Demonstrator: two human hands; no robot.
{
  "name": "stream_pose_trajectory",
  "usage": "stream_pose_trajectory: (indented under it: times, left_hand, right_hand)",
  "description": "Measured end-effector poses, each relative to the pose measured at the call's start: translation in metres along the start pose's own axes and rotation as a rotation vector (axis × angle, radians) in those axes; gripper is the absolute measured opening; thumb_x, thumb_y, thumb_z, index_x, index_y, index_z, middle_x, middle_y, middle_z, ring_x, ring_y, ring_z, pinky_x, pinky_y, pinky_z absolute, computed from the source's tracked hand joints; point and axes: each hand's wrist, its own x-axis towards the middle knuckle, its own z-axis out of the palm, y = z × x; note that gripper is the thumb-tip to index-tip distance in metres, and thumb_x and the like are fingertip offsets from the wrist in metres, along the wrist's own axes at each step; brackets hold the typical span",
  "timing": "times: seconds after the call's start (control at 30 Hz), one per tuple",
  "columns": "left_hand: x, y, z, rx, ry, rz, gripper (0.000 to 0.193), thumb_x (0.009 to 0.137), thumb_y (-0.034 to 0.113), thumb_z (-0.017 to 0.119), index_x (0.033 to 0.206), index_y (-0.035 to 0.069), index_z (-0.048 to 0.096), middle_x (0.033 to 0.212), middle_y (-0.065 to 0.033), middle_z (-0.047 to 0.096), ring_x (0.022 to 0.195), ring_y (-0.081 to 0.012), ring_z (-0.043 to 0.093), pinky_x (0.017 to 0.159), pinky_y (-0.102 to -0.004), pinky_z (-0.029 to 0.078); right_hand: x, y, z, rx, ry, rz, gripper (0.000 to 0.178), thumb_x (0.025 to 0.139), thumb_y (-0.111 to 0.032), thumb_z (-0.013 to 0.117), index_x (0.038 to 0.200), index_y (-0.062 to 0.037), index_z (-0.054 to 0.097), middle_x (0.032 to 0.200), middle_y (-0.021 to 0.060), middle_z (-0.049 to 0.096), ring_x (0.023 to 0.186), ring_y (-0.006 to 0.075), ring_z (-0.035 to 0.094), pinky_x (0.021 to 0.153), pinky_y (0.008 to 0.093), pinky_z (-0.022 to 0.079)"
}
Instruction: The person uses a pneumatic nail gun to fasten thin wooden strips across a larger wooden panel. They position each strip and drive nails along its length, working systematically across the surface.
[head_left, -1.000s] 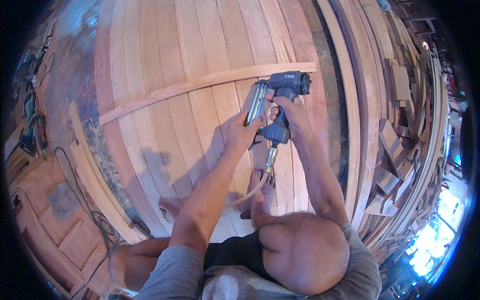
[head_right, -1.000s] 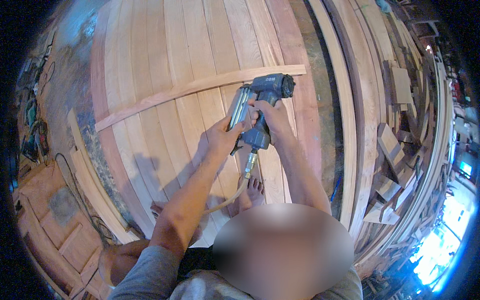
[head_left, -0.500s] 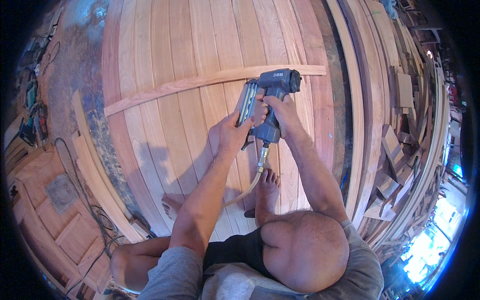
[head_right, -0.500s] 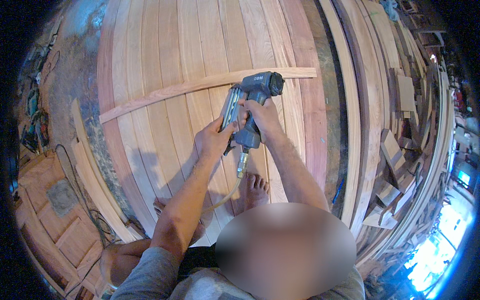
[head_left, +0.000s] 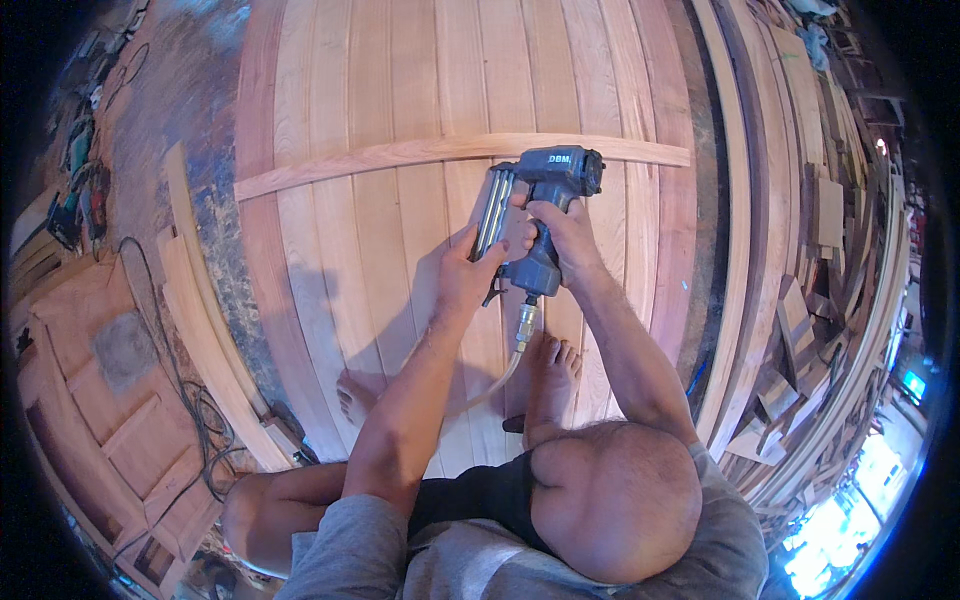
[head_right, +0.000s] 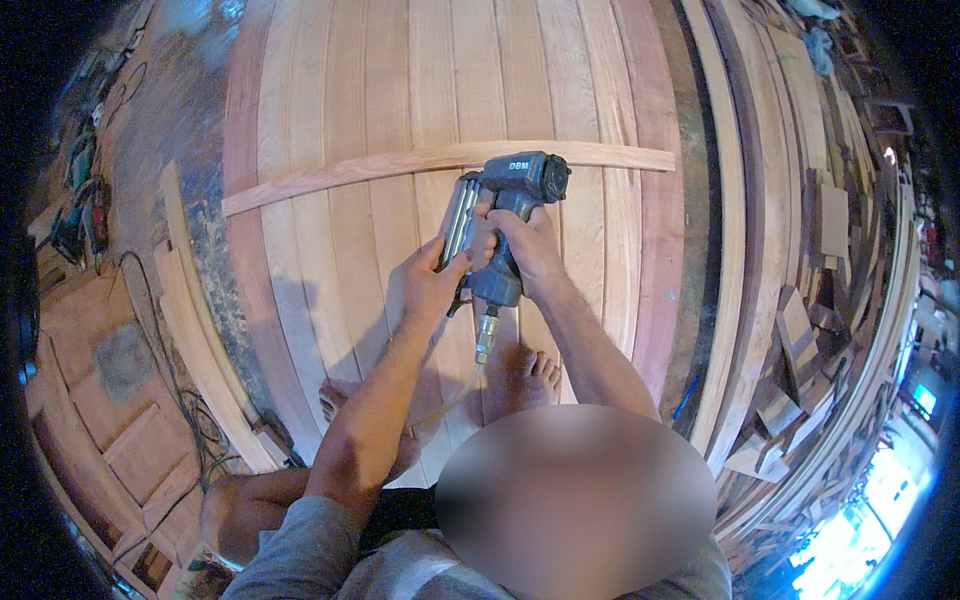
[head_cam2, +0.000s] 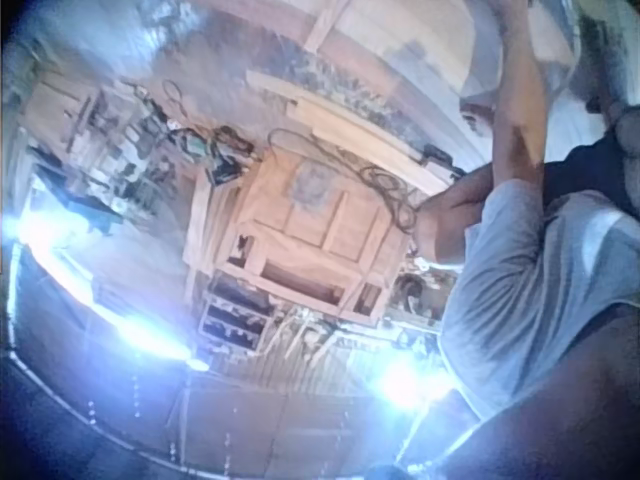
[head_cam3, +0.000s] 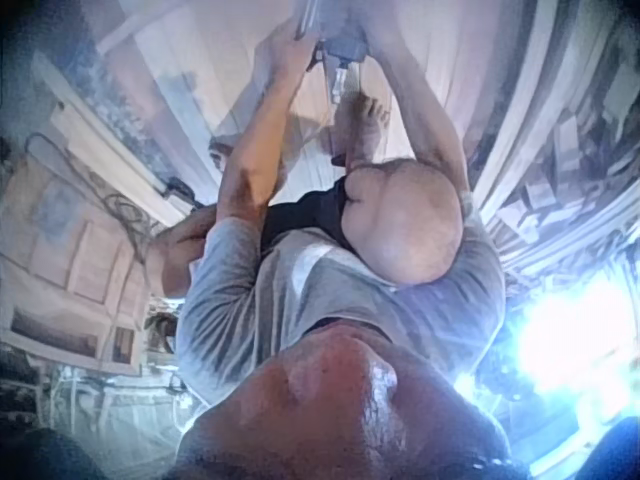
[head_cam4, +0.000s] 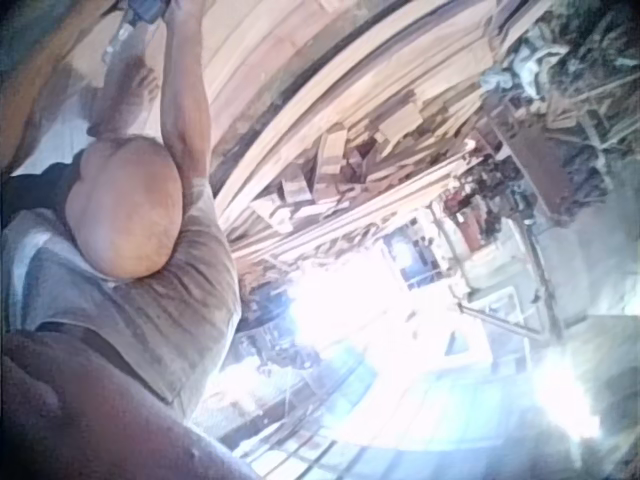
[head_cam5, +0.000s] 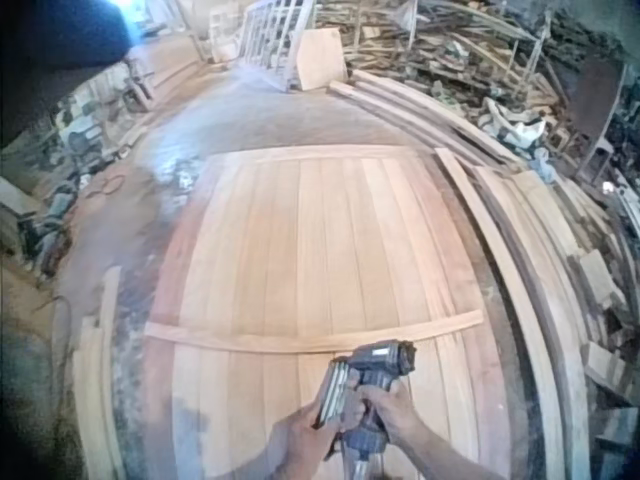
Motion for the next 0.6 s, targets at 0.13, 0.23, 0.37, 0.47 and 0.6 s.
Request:
stream_pose_trajectory:
  times: [0.13,0.23,0.37,0.47,0.6]
  left_hand:
    - [0.004,0.004,-0.01,0.03,-0.024,0.016,0.039,0.091,0.019,0.078,0.124,0.001,0.07,0.092,-0.0036,0.07,0.081,-0.0091,0.062,0.072,-0.0279,0.052]
    - [0.005,0.006,-0.015,0.072,-0.045,-0.018,0.031,0.091,0.017,0.079,0.116,0.001,0.072,0.089,-0.0029,0.068,0.081,-0.009,0.061,0.072,-0.0281,0.051]
    - [0.013,0.001,-0.022,0.123,-0.077,-0.013,0.031,0.09,0.02,0.08,0.114,0.001,0.072,0.087,-0.003,0.067,0.08,-0.0092,0.061,0.07,-0.0284,0.05]
    - [0.017,-0.004,-0.023,0.128,-0.084,-0.016,0.037,0.09,0.021,0.08,0.12,0.002,0.071,0.087,-0.0023,0.068,0.078,-0.009,0.06,0.07,-0.0282,0.05]
    - [0.005,-0.003,-0.033,0.043,0.041,-0.03,0.043,0.091,0.023,0.08,0.128,0.004,0.07,0.086,-0.0016,0.07,0.078,-0.0085,0.063,0.07,-0.0282,0.052]
  right_hand:
    - [0.003,0.002,0.013,-0.048,0.085,-0.002,0.022,0.093,-0.007,0.063,0.114,0.0,0.063,0.085,0.0065,0.067,0.059,0.0122,0.06,0.053,0.0292,0.055]
    - [0.001,0.001,0.02,-0.11,0.088,-0.038,0.023,0.093,-0.007,0.064,0.115,-0.0005,0.06,0.091,0.0069,0.068,0.061,0.0128,0.061,0.053,0.0302,0.055]
    - [0.002,-0.001,0.03,-0.173,0.176,-0.016,0.024,0.093,-0.009,0.065,0.115,-0.0008,0.059,0.093,0.0075,0.068,0.062,0.0131,0.061,0.052,0.0302,0.055]
    - [0.001,-0.005,0.036,-0.185,0.203,-0.006,0.025,0.093,-0.01,0.066,0.116,-0.0011,0.059,0.093,0.0081,0.068,0.063,0.0132,0.062,0.053,0.0304,0.056]
    - [-0.001,-0.001,0.048,-0.116,0.045,-0.004,0.026,0.095,-0.012,0.066,0.117,-0.0019,0.058,0.087,0.0081,0.067,0.061,0.0135,0.061,0.053,0.0302,0.055]
